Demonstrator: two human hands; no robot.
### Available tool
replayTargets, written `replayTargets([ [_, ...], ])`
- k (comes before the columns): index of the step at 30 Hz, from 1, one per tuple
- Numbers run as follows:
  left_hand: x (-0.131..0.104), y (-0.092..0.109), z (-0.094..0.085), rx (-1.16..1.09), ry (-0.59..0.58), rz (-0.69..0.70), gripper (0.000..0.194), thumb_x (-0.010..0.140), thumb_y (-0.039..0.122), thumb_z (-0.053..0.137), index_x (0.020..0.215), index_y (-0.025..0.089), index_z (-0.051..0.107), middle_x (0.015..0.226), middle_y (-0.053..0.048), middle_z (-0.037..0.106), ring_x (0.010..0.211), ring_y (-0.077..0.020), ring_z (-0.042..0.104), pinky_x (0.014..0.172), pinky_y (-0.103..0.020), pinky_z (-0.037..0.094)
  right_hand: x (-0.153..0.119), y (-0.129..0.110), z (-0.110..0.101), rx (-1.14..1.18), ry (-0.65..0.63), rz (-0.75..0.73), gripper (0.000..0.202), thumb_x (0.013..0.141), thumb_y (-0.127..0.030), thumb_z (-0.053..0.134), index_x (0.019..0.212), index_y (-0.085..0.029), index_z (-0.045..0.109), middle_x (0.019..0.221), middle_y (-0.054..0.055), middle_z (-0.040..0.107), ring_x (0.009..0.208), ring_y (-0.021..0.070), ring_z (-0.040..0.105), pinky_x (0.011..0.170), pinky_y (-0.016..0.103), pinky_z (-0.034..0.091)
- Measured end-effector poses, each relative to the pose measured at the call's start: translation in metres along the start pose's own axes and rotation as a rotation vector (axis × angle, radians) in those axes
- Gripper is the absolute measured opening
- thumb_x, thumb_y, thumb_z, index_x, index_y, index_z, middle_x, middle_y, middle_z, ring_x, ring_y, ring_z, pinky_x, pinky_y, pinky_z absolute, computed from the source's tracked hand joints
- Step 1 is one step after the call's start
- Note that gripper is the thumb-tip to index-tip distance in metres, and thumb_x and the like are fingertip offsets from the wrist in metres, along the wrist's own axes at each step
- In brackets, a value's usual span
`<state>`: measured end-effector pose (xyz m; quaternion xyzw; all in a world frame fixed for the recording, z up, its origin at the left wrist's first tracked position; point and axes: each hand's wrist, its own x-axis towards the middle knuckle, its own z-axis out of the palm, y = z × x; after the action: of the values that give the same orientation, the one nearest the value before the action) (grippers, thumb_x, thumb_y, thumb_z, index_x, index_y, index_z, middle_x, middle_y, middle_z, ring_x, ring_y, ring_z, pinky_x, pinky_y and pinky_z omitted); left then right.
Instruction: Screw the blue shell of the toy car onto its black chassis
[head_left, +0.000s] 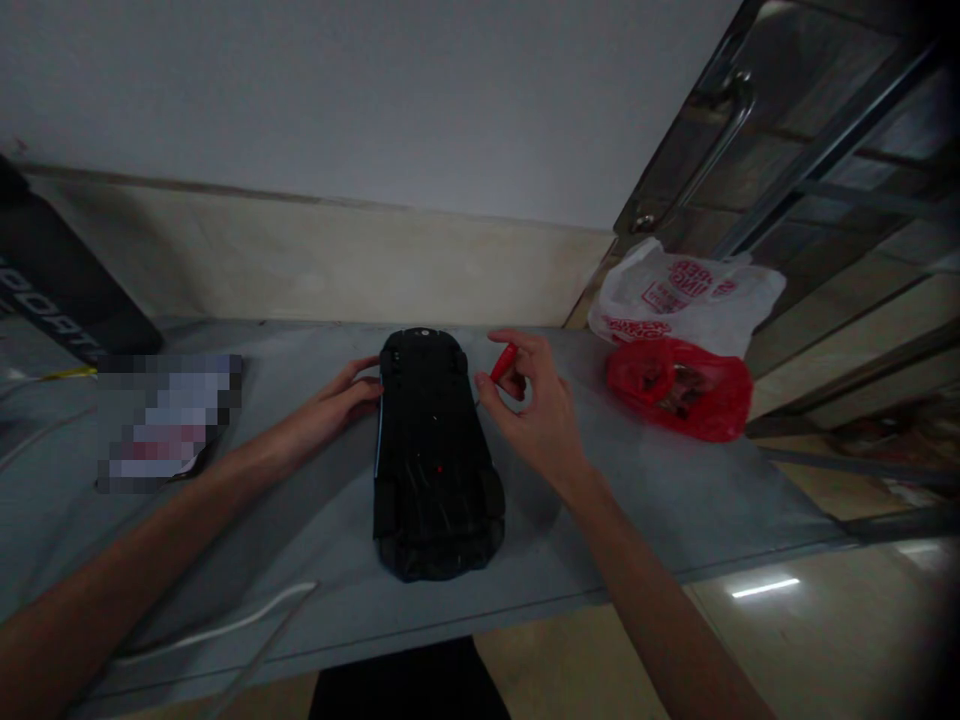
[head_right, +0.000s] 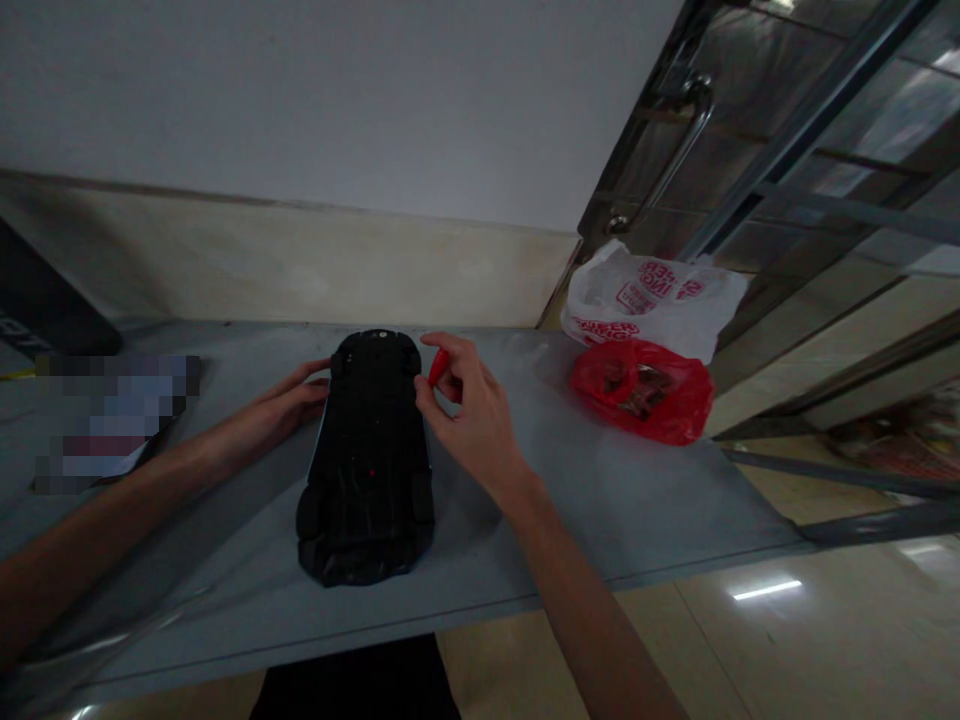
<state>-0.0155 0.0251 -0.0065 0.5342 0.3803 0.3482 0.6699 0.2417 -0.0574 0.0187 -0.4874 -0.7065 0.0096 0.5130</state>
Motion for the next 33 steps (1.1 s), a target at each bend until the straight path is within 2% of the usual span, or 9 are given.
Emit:
replayTargets([
  [6, -0.0013, 0.0017, 0.0022, 0.006, 0.031, -0.006, 0.058, 0.087, 0.035, 0.074, 0.142, 0.023, 0.057, 0.131, -0.007, 0.075, 0.129, -0.0284, 0.064, 0.117, -0.041, 0.042, -0.0004, 0.0026, -0.0008, 0.007, -0.044, -0.034, 0.048, 0.096, -0.02, 0.055, 0.142, -0.027, 0.046, 0.093, -0.001, 0.057, 0.077, 0.0159, 0.056, 0.077, 0.034, 0.052],
  [10, -0.0026, 0.0032, 0.0029, 0.011, 0.028, -0.013, 0.058, 0.088, 0.035, 0.074, 0.142, 0.025, 0.057, 0.13, -0.007, 0.075, 0.13, -0.0284, 0.063, 0.116, -0.04, 0.043, -0.0015, 0.0052, 0.001, -0.02, -0.024, -0.016, 0.046, 0.099, -0.031, 0.061, 0.143, -0.029, 0.047, 0.087, -0.003, 0.055, 0.07, 0.0148, 0.053, 0.074, 0.033, 0.052],
  [13, -0.0015, 0.0019, 0.0017, 0.016, 0.022, -0.002, 0.058, 0.088, 0.034, 0.072, 0.143, 0.024, 0.057, 0.128, -0.007, 0.075, 0.127, -0.0292, 0.065, 0.114, -0.042, 0.044, -0.0018, 0.0055, 0.0013, -0.04, -0.015, -0.004, 0.045, 0.1, -0.031, 0.06, 0.143, -0.029, 0.047, 0.082, -0.005, 0.051, 0.065, 0.0143, 0.05, 0.071, 0.032, 0.051],
  [18, -0.0012, 0.0017, 0.0017, 0.029, 0.024, 0.0, 0.06, 0.088, 0.034, 0.072, 0.144, 0.023, 0.056, 0.127, -0.008, 0.075, 0.126, -0.0293, 0.065, 0.115, -0.043, 0.043, -0.0007, 0.0035, -0.0003, -0.016, -0.053, -0.042, 0.048, 0.102, -0.028, 0.055, 0.149, -0.03, 0.042, 0.102, 0.003, 0.061, 0.078, 0.0176, 0.058, 0.078, 0.036, 0.055],
  [23, -0.0023, 0.0032, 0.0034, 0.016, 0.034, -0.016, 0.063, 0.086, 0.036, 0.074, 0.145, 0.024, 0.055, 0.132, -0.008, 0.074, 0.132, -0.0296, 0.062, 0.119, -0.043, 0.04, -0.0003, 0.0032, -0.0005, -0.045, -0.007, -0.013, 0.045, 0.101, -0.034, 0.06, 0.143, -0.03, 0.047, 0.08, -0.004, 0.051, 0.067, 0.0161, 0.052, 0.071, 0.033, 0.053],
  [25, -0.002, 0.0029, 0.0034, 0.02, 0.038, -0.008, 0.062, 0.087, 0.035, 0.073, 0.145, 0.023, 0.056, 0.132, -0.008, 0.074, 0.132, -0.0299, 0.062, 0.118, -0.044, 0.04, -0.0002, 0.0022, -0.0012, -0.04, -0.007, -0.001, 0.043, 0.101, -0.029, 0.058, 0.142, -0.029, 0.048, 0.081, -0.004, 0.052, 0.067, 0.0156, 0.053, 0.07, 0.032, 0.053],
  [29, -0.0018, 0.002, 0.0024, 0.034, 0.039, 0.0, 0.06, 0.088, 0.035, 0.073, 0.144, 0.025, 0.057, 0.13, -0.008, 0.074, 0.129, -0.0306, 0.064, 0.116, -0.045, 0.043, 0.0008, -0.0006, -0.0034, -0.005, -0.055, -0.009, 0.048, 0.1, -0.026, 0.055, 0.147, -0.029, 0.046, 0.098, 0.002, 0.061, 0.078, 0.0176, 0.058, 0.077, 0.035, 0.055],
  [33, -0.0015, 0.0011, 0.0016, 0.019, 0.041, -0.013, 0.058, 0.086, 0.036, 0.075, 0.141, 0.027, 0.059, 0.128, -0.006, 0.075, 0.129, -0.0305, 0.064, 0.117, -0.044, 0.043, 0.0012, 0.0001, -0.0036, -0.017, -0.031, 0.008, 0.044, 0.1, -0.032, 0.059, 0.143, -0.03, 0.049, 0.081, -0.003, 0.052, 0.069, 0.0168, 0.052, 0.071, 0.033, 0.052],
])
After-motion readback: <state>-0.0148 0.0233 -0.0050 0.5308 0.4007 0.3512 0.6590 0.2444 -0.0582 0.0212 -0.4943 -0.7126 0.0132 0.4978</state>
